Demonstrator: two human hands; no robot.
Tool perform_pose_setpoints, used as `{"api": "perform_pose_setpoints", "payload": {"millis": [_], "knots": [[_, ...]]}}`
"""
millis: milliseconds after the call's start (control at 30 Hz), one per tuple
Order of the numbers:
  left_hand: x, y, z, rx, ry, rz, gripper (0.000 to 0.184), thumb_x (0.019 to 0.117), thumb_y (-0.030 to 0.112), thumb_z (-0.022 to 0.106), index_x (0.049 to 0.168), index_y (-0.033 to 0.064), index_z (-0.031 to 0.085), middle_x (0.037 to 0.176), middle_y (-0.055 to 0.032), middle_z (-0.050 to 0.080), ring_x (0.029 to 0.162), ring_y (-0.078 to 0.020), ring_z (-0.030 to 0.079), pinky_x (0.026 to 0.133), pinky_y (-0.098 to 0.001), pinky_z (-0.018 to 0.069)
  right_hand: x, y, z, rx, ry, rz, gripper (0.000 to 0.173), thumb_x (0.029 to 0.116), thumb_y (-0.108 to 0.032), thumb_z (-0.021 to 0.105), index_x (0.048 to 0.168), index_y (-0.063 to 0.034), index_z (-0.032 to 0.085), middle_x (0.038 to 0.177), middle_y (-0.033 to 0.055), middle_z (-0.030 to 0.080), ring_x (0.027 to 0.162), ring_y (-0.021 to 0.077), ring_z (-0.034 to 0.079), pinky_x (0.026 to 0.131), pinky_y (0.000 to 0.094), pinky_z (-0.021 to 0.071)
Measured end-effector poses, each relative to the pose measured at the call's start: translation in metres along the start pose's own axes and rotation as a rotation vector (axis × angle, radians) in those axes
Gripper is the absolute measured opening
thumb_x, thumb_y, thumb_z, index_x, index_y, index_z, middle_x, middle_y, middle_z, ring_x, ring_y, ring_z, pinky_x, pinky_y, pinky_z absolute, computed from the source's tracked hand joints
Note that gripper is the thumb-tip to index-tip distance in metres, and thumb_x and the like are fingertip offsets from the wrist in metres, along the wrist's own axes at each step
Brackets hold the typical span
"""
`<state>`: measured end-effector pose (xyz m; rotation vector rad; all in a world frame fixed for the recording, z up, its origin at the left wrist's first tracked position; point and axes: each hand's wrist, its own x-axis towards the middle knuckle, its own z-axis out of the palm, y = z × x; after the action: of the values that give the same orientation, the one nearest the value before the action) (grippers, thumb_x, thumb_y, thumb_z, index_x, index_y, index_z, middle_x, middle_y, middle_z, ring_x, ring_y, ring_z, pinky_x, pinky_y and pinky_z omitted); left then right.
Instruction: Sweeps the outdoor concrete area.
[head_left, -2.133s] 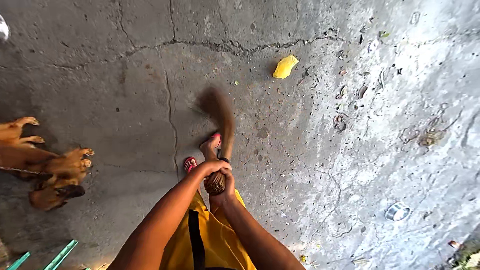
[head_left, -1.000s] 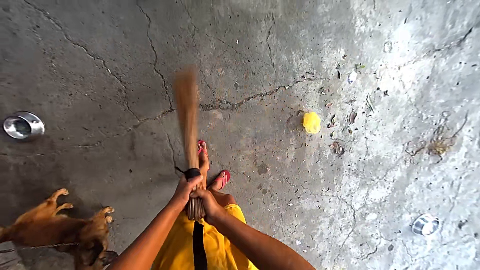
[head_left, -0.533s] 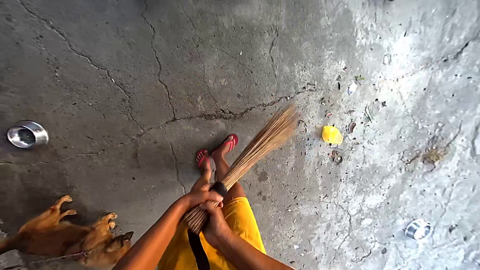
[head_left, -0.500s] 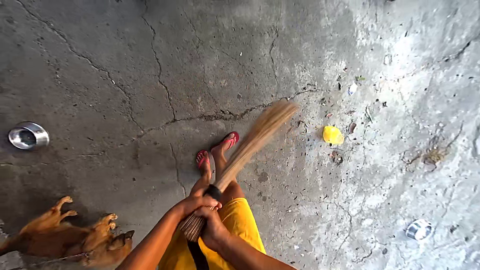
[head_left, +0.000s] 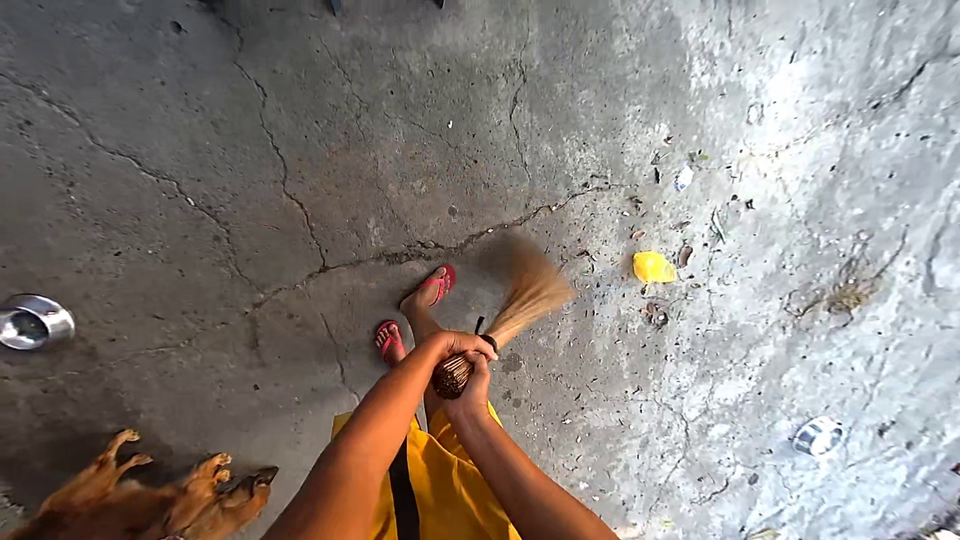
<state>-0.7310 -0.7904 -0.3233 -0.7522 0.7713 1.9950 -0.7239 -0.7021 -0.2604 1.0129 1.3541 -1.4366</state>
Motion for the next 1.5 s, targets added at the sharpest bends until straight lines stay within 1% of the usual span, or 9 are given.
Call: {"api": "perform_pose_setpoints", "payload": {"millis": [100, 200, 433, 667, 833, 1000, 1133, 1333, 1500], "knots": [[-0.03, -0.001, 0.002, -0.054, -0.046, 0.166, 0.037, 0.0983, 0.022, 0.063, 0.13, 0.0035, 0.058, 0.1, -0.0062, 0.067, 0.086, -0.0118, 0.063, 0.084, -0.0355, 0.0539, -0.027, -0.009, 0.001, -0.189, -0.045, 0.074, 0.031, 0.0996, -0.026, 0.046, 0.123, -0.0068, 0.049, 0.099, 0.0123, 0.065, 0.089, 0.0239, 0.067, 0.076, 0.0457, 0.0581], [-0.085, -0.04, 0.019, -0.403, 0.229, 0.343, 0.059, 0.0899, 0.017, 0.068, 0.143, 0.0023, 0.046, 0.101, -0.0063, 0.071, 0.088, -0.0122, 0.069, 0.085, -0.0316, 0.0581, -0.039, -0.01, -0.004, -0.431, -0.232, 0.306, 0.036, 0.0804, -0.018, 0.062, 0.113, -0.0036, 0.056, 0.094, 0.0125, 0.069, 0.087, 0.0232, 0.069, 0.077, 0.0447, 0.059], [-0.083, -0.017, -0.023, -0.775, 0.965, 0.262, 0.053, 0.0953, 0.033, 0.067, 0.133, -0.0013, 0.055, 0.106, -0.0156, 0.07, 0.097, -0.0235, 0.069, 0.087, -0.0448, 0.0587, 0.039, -0.052, 0.088, -0.814, -0.612, 0.583, 0.026, 0.093, -0.03, 0.051, 0.107, -0.0094, 0.06, 0.084, 0.0067, 0.068, 0.073, 0.0178, 0.068, 0.068, 0.0385, 0.0592], [-0.03, 0.082, -0.071, -0.112, 0.219, 0.083, 0.031, 0.0935, 0.038, 0.067, 0.109, 0.0112, 0.068, 0.097, -0.0033, 0.068, 0.09, -0.014, 0.065, 0.085, -0.0388, 0.0538, 0.029, -0.066, 0.103, -0.022, -0.105, 0.162, 0.032, 0.0975, -0.038, 0.044, 0.106, -0.0102, 0.056, 0.086, 0.0088, 0.065, 0.075, 0.0208, 0.066, 0.065, 0.0419, 0.0569], [-0.113, 0.074, -0.072, -0.249, 0.297, 0.355, 0.049, 0.0945, 0.024, 0.061, 0.138, 0.0034, 0.054, 0.102, -0.0057, 0.071, 0.092, -0.0123, 0.068, 0.088, -0.0334, 0.0562, 0.002, -0.065, 0.124, -0.301, -0.34, 0.237, 0.025, 0.0865, -0.018, 0.06, 0.108, -0.0057, 0.059, 0.092, 0.0115, 0.07, 0.085, 0.0224, 0.069, 0.077, 0.0448, 0.0591], [-0.134, 0.041, -0.101, -0.793, 0.727, 0.587, 0.048, 0.0926, 0.024, 0.063, 0.131, -0.0018, 0.049, 0.093, -0.0146, 0.072, 0.082, -0.0216, 0.072, 0.076, -0.0381, 0.0617, 0.032, -0.065, 0.191, -0.788, -0.586, 0.411, 0.045, 0.0822, -0.018, 0.067, 0.123, -0.0048, 0.055, 0.097, 0.0107, 0.069, 0.086, 0.0203, 0.069, 0.079, 0.0429, 0.0585], [-0.126, 0.113, -0.16, -0.713, 0.991, 0.428, 0.04, 0.1031, 0.031, 0.059, 0.123, -0.0031, 0.061, 0.101, -0.0156, 0.068, 0.091, -0.0224, 0.066, 0.084, -0.0444, 0.0564, 0.085, -0.102, 0.271, -0.845, -0.655, 0.492, 0.02, 0.0928, -0.028, 0.053, 0.102, -0.0107, 0.06, 0.08, 0.0036, 0.066, 0.07, 0.0147, 0.065, 0.066, 0.0364, 0.0575], [-0.084, 0.246, -0.218, 0.086, 0.262, -0.075, 0.029, 0.0976, 0.034, 0.06, 0.112, 0.0094, 0.067, 0.098, -0.0059, 0.067, 0.088, -0.016, 0.063, 0.081, -0.0407, 0.0525, 0.097, -0.112, 0.291, 0.149, -0.208, 0.096, 0.03, 0.098, -0.035, 0.044, 0.097, -0.0092, 0.058, 0.077, 0.0076, 0.065, 0.066, 0.0191, 0.066, 0.061, 0.038, 0.0583], [-0.131, 0.255, -0.207, -0.145, 0.174, 0.271, 0.037, 0.0968, 0.017, 0.061, 0.131, 0.0036, 0.055, 0.091, -0.0036, 0.069, 0.08, -0.0112, 0.067, 0.077, -0.0316, 0.0584, 0.055, -0.146, 0.313, -0.096, -0.292, 0.143, 0.025, 0.0922, -0.018, 0.054, 0.114, -0.0062, 0.055, 0.095, 0.0125, 0.067, 0.086, 0.0236, 0.067, 0.076, 0.0447, 0.0581]]}}
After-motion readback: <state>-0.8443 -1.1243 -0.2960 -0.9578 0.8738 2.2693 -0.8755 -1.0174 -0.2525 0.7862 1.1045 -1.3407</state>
